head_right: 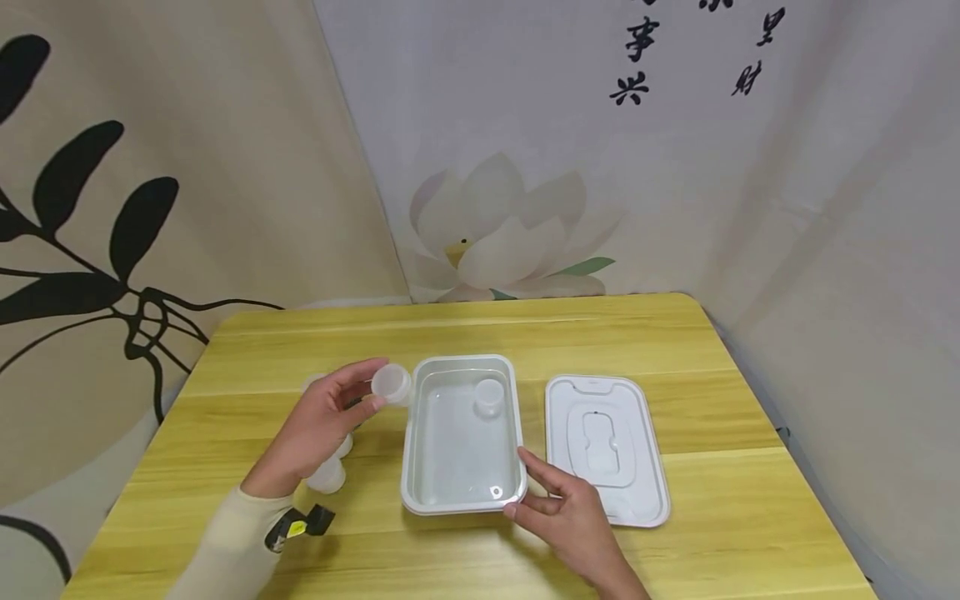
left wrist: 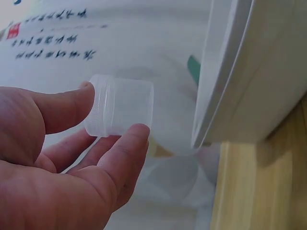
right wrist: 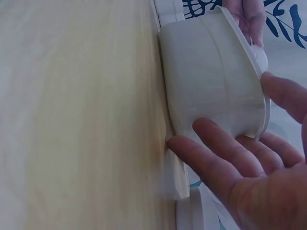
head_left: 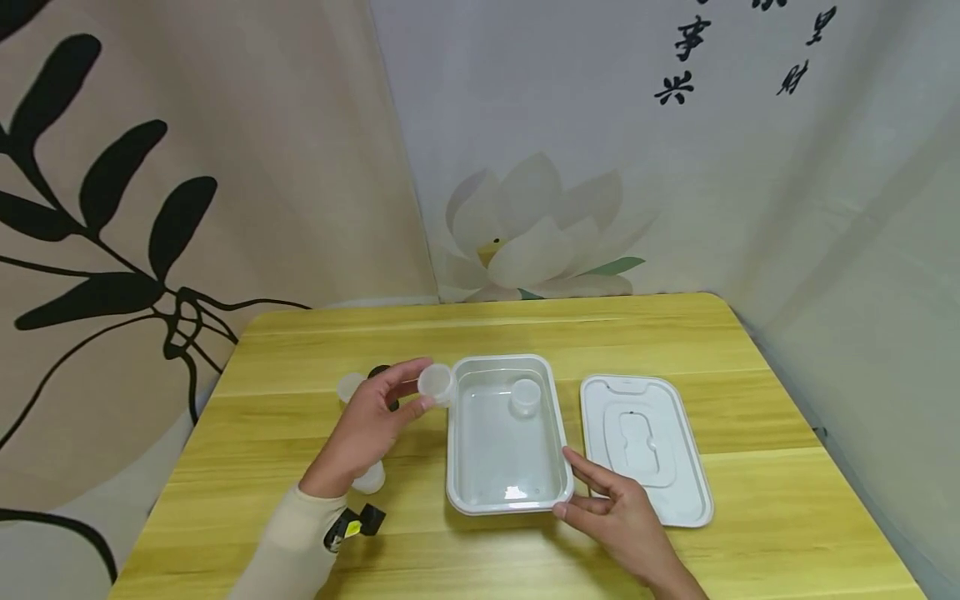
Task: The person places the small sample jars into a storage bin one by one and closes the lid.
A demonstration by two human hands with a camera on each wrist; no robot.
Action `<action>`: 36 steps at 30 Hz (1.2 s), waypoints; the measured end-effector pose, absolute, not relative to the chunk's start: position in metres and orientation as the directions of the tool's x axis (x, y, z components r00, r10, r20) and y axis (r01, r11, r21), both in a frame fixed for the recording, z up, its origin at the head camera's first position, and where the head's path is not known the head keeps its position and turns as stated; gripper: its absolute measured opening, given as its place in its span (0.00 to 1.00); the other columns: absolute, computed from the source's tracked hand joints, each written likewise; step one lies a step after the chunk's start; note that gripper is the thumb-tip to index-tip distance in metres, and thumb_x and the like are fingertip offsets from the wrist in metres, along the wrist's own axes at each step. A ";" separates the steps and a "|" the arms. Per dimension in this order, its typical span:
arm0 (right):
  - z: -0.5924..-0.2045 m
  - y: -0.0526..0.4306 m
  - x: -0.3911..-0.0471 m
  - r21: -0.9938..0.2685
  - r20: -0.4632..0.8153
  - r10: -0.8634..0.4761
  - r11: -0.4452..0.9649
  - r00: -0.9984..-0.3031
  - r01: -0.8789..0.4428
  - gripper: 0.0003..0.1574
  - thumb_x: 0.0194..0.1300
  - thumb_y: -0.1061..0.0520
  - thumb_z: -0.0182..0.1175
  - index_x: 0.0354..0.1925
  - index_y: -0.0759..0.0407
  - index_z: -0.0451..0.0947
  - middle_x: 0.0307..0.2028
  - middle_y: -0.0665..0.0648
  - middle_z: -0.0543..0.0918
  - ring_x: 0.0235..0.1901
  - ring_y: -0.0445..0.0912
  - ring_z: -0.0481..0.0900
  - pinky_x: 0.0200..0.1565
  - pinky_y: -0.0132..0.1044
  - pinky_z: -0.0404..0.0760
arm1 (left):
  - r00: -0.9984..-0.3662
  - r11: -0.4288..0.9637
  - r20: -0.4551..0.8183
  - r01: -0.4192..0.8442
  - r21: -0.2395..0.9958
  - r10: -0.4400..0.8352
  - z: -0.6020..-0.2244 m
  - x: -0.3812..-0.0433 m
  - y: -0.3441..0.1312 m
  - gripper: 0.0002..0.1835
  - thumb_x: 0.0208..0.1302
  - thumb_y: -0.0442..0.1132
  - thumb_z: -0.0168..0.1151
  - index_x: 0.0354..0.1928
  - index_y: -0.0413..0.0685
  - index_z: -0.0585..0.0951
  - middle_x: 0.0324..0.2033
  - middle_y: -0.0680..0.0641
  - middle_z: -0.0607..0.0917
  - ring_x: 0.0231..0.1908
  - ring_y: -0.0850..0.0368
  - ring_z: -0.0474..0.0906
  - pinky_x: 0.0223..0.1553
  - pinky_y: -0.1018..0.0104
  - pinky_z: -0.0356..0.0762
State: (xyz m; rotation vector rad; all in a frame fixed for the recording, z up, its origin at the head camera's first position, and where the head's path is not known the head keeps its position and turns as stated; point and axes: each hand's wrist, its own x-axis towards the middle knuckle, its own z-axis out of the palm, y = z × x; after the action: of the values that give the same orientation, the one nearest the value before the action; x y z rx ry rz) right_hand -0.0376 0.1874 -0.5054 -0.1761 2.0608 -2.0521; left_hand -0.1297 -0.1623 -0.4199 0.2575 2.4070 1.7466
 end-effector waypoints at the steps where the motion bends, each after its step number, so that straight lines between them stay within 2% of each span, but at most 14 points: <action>1: -0.505 0.188 -0.038 -0.997 -0.075 -0.245 0.012 -0.967 0.074 0.49 0.63 0.65 0.75 0.77 0.66 0.66 0.74 0.74 0.68 0.53 0.58 0.89 0.50 0.39 0.89 | -0.971 0.314 -0.034 0.044 0.948 0.239 -0.420 -0.133 -0.158 0.29 0.74 0.38 0.67 0.74 0.51 0.75 0.68 0.47 0.80 0.70 0.43 0.76 0.61 0.63 0.82; 6: -0.505 0.188 -0.040 -0.997 -0.077 -0.243 0.022 -0.967 0.073 0.48 0.63 0.65 0.75 0.77 0.64 0.67 0.74 0.73 0.68 0.53 0.58 0.90 0.51 0.39 0.89 | -0.957 0.378 -0.066 0.047 0.925 0.282 -0.420 -0.146 -0.134 0.27 0.72 0.40 0.70 0.72 0.57 0.78 0.67 0.49 0.81 0.68 0.43 0.77 0.63 0.50 0.83; 9: -0.504 0.189 -0.041 -0.997 -0.079 -0.247 0.033 -0.966 0.073 0.49 0.63 0.64 0.75 0.77 0.63 0.67 0.75 0.73 0.67 0.53 0.57 0.90 0.51 0.39 0.89 | -0.944 0.396 -0.065 0.072 0.915 0.324 -0.422 -0.151 -0.119 0.27 0.72 0.39 0.70 0.71 0.57 0.79 0.66 0.49 0.83 0.67 0.44 0.79 0.63 0.51 0.83; 14: -0.502 0.190 -0.042 -0.996 -0.084 -0.258 0.039 -0.962 0.077 0.48 0.63 0.63 0.75 0.77 0.62 0.67 0.74 0.73 0.68 0.52 0.53 0.91 0.50 0.38 0.89 | -0.917 0.378 -0.037 0.126 0.917 0.396 -0.430 -0.152 -0.099 0.26 0.72 0.37 0.70 0.70 0.51 0.78 0.64 0.49 0.84 0.65 0.43 0.80 0.63 0.51 0.83; 21: -0.506 0.187 -0.038 -0.996 -0.086 -0.299 0.033 -0.950 0.080 0.47 0.65 0.63 0.74 0.78 0.63 0.66 0.75 0.74 0.66 0.52 0.52 0.90 0.51 0.39 0.89 | -0.906 0.440 -0.059 0.146 0.886 0.418 -0.447 -0.146 -0.082 0.25 0.71 0.35 0.70 0.69 0.45 0.79 0.62 0.45 0.85 0.61 0.42 0.84 0.61 0.50 0.85; 30: -0.505 0.189 -0.038 -0.996 -0.084 -0.274 0.055 -0.958 0.072 0.47 0.65 0.62 0.74 0.77 0.63 0.67 0.74 0.74 0.68 0.50 0.47 0.91 0.50 0.37 0.89 | -0.867 0.512 -0.109 0.182 0.839 0.486 -0.456 -0.148 -0.062 0.24 0.74 0.36 0.68 0.69 0.42 0.78 0.65 0.43 0.83 0.62 0.44 0.84 0.61 0.51 0.84; 36: -0.504 0.190 -0.039 -0.996 -0.082 -0.255 0.050 -0.963 0.072 0.47 0.64 0.63 0.74 0.77 0.64 0.68 0.74 0.74 0.68 0.50 0.47 0.91 0.50 0.37 0.89 | -0.868 0.528 -0.110 0.190 0.828 0.484 -0.459 -0.148 -0.054 0.24 0.73 0.36 0.69 0.68 0.41 0.79 0.65 0.42 0.84 0.60 0.45 0.85 0.62 0.52 0.84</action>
State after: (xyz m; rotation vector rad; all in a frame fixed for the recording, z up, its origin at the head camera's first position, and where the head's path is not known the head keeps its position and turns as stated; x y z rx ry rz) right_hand -0.0389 0.1901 -0.5043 -0.1872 2.0891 -2.0065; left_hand -0.1481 -0.0536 -0.4594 0.5589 2.4444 1.2655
